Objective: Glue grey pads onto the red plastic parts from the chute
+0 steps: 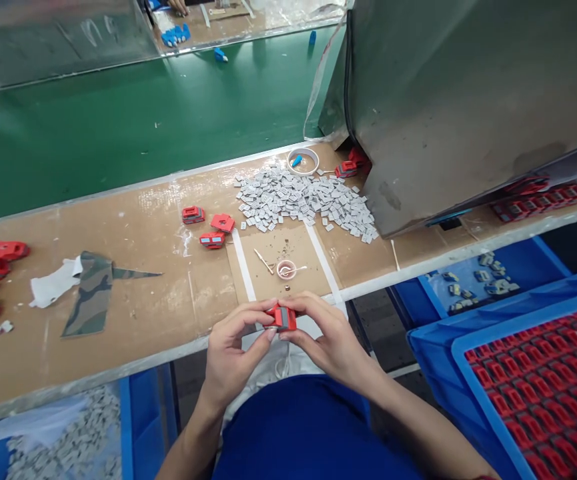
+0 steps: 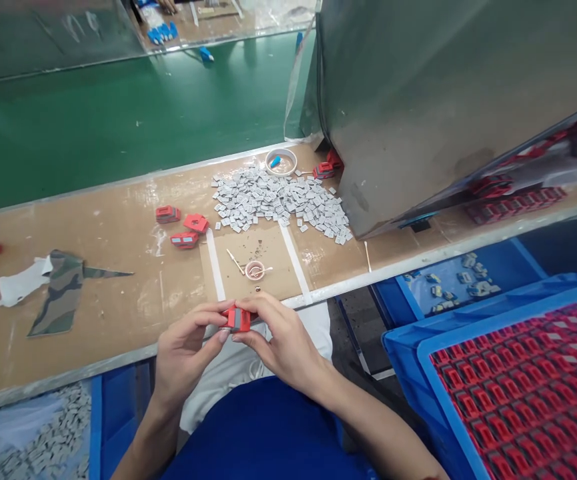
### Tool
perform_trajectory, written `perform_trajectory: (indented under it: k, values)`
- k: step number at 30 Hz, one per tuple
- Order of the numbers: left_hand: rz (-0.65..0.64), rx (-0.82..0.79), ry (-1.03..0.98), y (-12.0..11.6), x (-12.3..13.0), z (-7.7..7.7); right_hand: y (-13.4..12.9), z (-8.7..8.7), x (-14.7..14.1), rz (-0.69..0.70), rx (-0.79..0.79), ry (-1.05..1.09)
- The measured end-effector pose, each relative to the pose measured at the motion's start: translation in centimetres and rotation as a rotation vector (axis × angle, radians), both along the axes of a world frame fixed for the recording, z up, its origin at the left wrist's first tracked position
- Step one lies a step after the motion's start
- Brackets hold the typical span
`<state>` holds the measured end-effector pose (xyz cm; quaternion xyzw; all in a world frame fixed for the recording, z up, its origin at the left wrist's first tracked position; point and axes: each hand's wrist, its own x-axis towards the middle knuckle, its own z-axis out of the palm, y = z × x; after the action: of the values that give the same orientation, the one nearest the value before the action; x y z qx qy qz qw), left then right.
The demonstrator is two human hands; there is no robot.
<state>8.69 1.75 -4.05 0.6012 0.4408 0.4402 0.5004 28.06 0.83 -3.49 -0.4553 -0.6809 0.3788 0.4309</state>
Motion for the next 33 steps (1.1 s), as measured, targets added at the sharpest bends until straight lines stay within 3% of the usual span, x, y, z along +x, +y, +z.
perform_trajectory:
  k: [7, 11, 14, 19, 21, 23, 28, 33]
  values:
    - [-0.003, 0.082, -0.033, -0.4, -0.5, 0.0, -0.6, -0.1, -0.4, 0.020, 0.127, -0.046]
    - [0.012, 0.118, 0.010, -0.2, -0.8, -0.3, -0.1, -0.4, -0.4, 0.044, 0.095, -0.015]
    - [-0.014, 0.201, 0.081, 0.0, -1.0, -0.2, 0.0, -1.0, -0.6, 0.038, -0.003, 0.155]
    - [-0.125, 0.277, 0.096, 0.2, -0.9, -0.9, -0.7, -2.3, -1.7, -0.004, -0.287, 0.644]
    - [-0.133, 0.316, 0.122, 0.3, -0.8, -1.2, -1.0, -2.5, -1.8, 0.013, -0.350, 0.708]
    - [-0.135, 0.392, 0.200, 0.6, -0.9, -1.4, -1.2, -2.2, -1.6, -0.004, -0.333, 0.622]
    - [-0.242, 0.513, 0.372, 1.4, -1.8, -0.9, -1.1, -0.4, 0.2, -0.053, -0.043, 0.064]
    - [-0.341, 0.546, 0.377, 1.3, -0.7, 0.1, -1.5, 0.6, 0.9, 0.014, 0.027, -0.106]
